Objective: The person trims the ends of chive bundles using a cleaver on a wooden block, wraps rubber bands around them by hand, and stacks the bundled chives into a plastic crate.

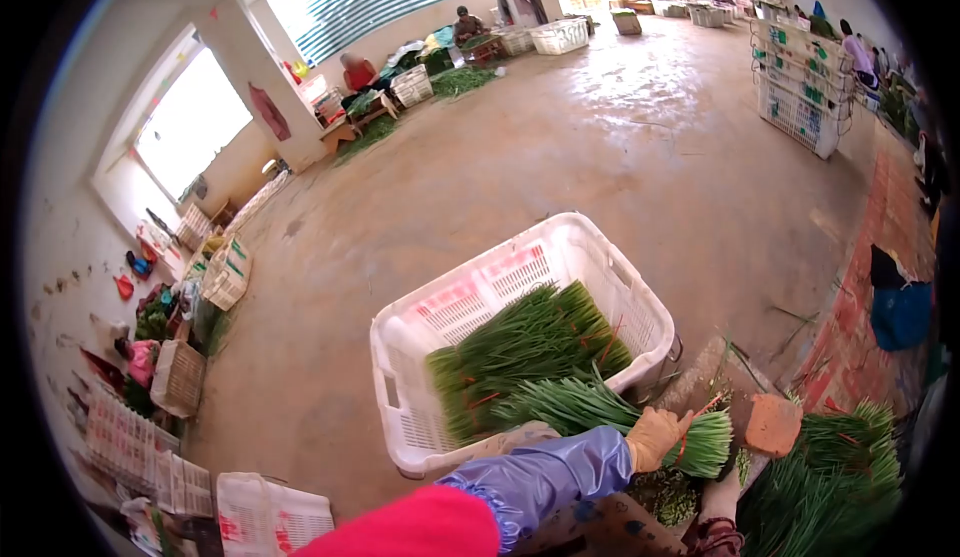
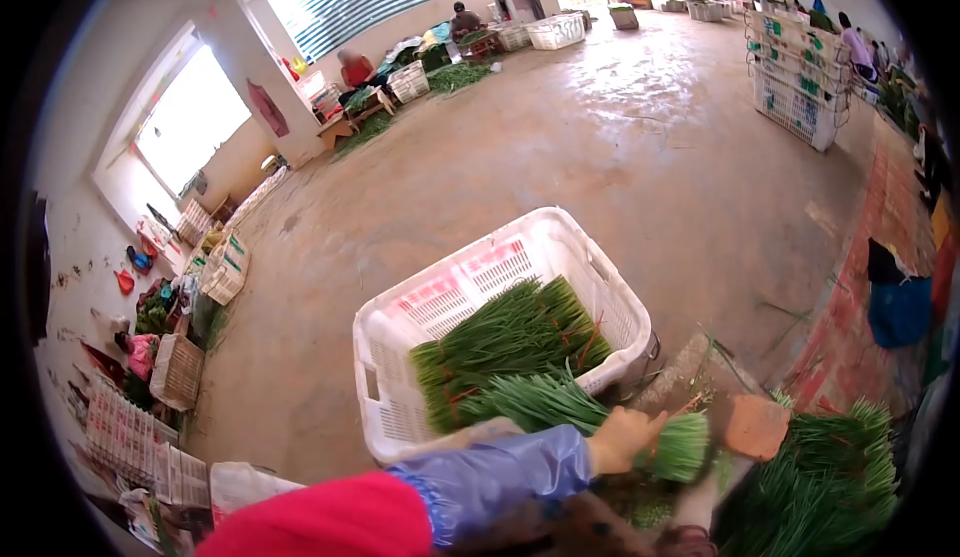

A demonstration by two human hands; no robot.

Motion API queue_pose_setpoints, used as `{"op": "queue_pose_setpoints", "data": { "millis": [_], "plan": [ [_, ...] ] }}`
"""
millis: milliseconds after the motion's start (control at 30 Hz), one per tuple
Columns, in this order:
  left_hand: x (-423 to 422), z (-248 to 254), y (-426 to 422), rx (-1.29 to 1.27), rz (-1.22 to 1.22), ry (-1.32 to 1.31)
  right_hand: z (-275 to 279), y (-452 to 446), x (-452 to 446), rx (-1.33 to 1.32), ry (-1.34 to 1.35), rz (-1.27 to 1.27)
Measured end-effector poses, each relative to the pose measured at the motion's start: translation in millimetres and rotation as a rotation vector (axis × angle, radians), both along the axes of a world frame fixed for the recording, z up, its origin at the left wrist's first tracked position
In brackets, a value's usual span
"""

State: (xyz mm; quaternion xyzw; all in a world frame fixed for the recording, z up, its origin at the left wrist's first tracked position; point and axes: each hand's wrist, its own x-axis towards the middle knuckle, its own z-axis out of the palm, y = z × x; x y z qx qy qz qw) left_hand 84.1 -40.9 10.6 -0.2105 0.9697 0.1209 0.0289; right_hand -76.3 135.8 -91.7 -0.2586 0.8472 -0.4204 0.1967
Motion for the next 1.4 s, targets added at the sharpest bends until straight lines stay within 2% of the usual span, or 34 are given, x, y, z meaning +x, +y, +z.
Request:
{"op": "queue_pose_setpoints", "data": {
  "millis": [67,100,200,233,300,367,400,467,533,600,633,667,700,733,800,833,900,933,1000,1033,1100,1200,1233,1400],
  "plan": [
    [10.0,22.9,0.4,0.021,0.014,-0.03,8.5,10.0,10.5,0.122,-0.032,0.005],
    [15.5,44.2,2.9,-0.02,0.044,0.084,15.7,15.5,18.4,0.249,-0.053,0.003],
    [16.7,90.6,-23.6,-0.02,0.15,0.416,22.0,16.0,39.8,0.283,0.026,-0.026],
    [14.4,86.9,-23.9,-0.224,0.12,0.555,14.2,-14.3,41.7,0.191,-0.049,0.019],
    [27.3,138.0,-52.9,0.076,0.14,0.643,50.6,-4.9,49.2,0.074,-0.208,0.007],
    [33.4,148.9,-48.9,0.269,0.117,0.686,76.0,0.1,54.5,0.207,-0.089,-0.013],
    [33.8,137.8,-55.3,0.087,0.025,0.746,89.5,4.6,57.0,0.275,-0.033,-0.024],
    [39.9,134.4,-49.7,0.156,0.03,0.513,110.7,21.0,65.2,0.306,-0.083,-0.119],
    [40.5,127.4,-31.1,-0.11,0.01,0.146,153.6,27.1,70.5,0.399,-0.05,-0.152],
    [30.3,101.4,-28.5,-0.175,-0.14,0.151,157.6,38.6,72.8,0.435,-0.088,-0.17],
    [24.4,61.1,-19.0,-0.196,-0.198,0.027,128.4,49.8,74.7,0.434,-0.139,-0.174],
    [27.7,68.1,-21.7,-0.164,-0.204,0.009,176.4,46.4,73.7,0.492,-0.075,-0.164],
    [35.9,59.3,-25.7,-0.25,-0.207,-0.036,185.8,40.1,80.0,0.479,-0.058,-0.123],
    [40.0,29.3,-21.4,-0.259,-0.199,-0.135,161.0,39.5,84.7,0.452,-0.124,-0.141],
    [30.7,-11.7,-4.6,-0.264,-0.218,-0.099,140.3,53.3,78.9,0.428,0.017,-0.098],
    [42.4,-10.1,-12.9,-0.286,-0.234,-0.152,143.2,44.7,92.3,0.412,-0.004,-0.061],
    [32.9,-41.5,0.2,-0.303,-0.12,-0.155,128.2,56.9,90.8,0.426,-0.005,-0.067],
    [43.6,-29.4,-8.4,-0.331,-0.121,-0.207,128.5,48.9,99.7,0.38,-0.058,-0.052],
    [36.9,-31.0,-0.8,-0.264,-0.119,-0.098,125.9,51.3,97.0,0.387,-0.047,-0.056],
    [40.8,-29.8,-4.2,-0.283,-0.116,-0.129,113.8,45.3,102.6,0.395,-0.087,-0.029],
    [34.0,-29.8,5.1,-0.294,-0.097,-0.153,115.9,44.6,97.6,0.491,-0.149,0.052],
    [36.3,-43.0,2.7,-0.316,-0.09,-0.107,94.6,12.8,98.7,0.471,-0.099,0.016],
    [34.0,-39.5,1.8,-0.304,-0.088,-0.172,93.1,0.2,89.0,0.484,-0.062,0.012],
    [24.3,-5.9,-8.5,-0.209,-0.082,-0.177,102.1,-16.3,49.8,0.434,-0.101,0.059]
  ]
}}
